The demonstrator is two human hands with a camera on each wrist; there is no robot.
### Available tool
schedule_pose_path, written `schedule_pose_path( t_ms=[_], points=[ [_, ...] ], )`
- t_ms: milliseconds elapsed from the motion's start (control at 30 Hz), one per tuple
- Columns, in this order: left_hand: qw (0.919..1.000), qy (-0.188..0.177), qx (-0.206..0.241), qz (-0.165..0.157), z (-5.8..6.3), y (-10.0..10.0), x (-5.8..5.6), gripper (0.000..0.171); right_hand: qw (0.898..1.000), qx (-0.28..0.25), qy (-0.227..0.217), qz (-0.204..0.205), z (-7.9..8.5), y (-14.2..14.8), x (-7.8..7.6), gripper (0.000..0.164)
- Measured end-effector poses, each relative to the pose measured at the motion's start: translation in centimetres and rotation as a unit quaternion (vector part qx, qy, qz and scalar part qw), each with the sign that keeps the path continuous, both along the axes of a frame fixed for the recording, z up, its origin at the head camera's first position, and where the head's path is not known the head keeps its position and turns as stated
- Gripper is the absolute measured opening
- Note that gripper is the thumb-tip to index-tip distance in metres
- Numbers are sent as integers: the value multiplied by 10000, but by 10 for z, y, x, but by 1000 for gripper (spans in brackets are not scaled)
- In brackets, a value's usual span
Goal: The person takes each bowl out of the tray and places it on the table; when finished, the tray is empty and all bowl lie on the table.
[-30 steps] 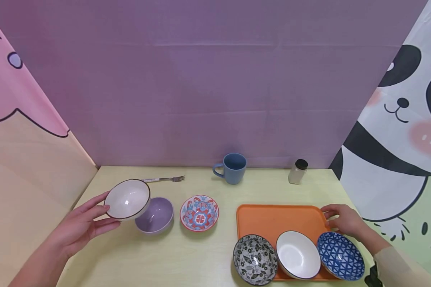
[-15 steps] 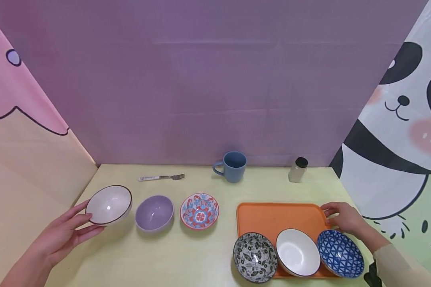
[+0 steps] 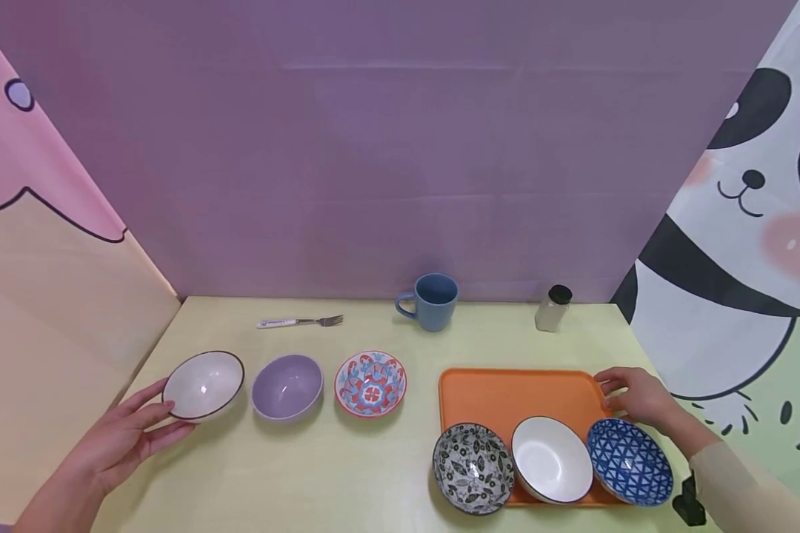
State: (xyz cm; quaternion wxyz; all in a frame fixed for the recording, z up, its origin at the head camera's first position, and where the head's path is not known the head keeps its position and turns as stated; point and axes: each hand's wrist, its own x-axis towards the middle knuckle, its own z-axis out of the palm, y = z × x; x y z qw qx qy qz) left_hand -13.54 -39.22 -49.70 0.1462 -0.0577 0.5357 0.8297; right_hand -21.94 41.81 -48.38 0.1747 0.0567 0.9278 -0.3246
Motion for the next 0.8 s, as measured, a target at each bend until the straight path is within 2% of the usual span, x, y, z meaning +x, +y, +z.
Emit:
schedule_pose_path(
  t_ms=[200,433,800],
  points=[
    [9999,-126,-62,90,-6,1,3,46,10000,-56,-25,-10,1,0,0,53],
    [9999,-100,-32,68,-12,0,6,51,9999,-44,-65,-69,-3,2,-1,53],
    [9981,-37,-598,140,-18,1,10,51,10000,-60,-32,-54,-2,1,-1,53]
  ],
)
